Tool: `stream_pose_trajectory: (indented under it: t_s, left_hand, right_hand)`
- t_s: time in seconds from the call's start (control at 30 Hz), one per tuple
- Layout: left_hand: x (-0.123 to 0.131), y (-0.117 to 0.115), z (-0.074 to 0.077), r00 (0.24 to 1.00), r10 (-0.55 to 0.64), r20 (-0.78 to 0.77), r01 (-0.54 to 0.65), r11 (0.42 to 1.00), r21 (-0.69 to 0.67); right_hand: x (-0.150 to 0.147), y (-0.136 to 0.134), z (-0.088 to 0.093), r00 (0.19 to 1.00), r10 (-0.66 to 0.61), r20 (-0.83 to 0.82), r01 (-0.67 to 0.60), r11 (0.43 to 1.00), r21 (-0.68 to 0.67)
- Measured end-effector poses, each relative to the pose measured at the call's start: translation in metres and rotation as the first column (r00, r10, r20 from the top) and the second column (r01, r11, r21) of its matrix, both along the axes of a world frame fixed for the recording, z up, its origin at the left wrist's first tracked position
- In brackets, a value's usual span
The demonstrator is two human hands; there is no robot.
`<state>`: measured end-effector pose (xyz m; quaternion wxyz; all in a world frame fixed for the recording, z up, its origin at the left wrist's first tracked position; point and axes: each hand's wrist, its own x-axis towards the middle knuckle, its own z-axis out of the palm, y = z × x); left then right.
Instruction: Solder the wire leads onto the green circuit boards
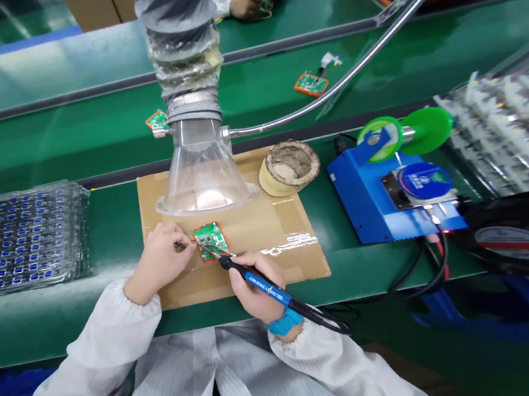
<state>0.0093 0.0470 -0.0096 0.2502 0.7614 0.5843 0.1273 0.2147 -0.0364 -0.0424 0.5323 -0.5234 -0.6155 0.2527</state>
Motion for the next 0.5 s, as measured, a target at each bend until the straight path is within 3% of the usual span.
stream_pose_trajectory:
  t_s: [0.23, 0.5]
  left_hand:
    - [-0.001, 0.0, -0.002, 1.0, 0.004, 0.002, -0.004, 1.0, 0.004]
    - [-0.002, 0.0, -0.001, 1.0, -0.027, -0.007, 0.027, 1.0, -0.002]
  right_hand:
    - [0.005, -0.003, -0.014, 0.991, -0.08, -0.103, 0.074, 0.995, -0.061]
    - [0.005, -0.004, -0.013, 0.987, -0.092, -0.131, 0.087, 0.995, -0.045]
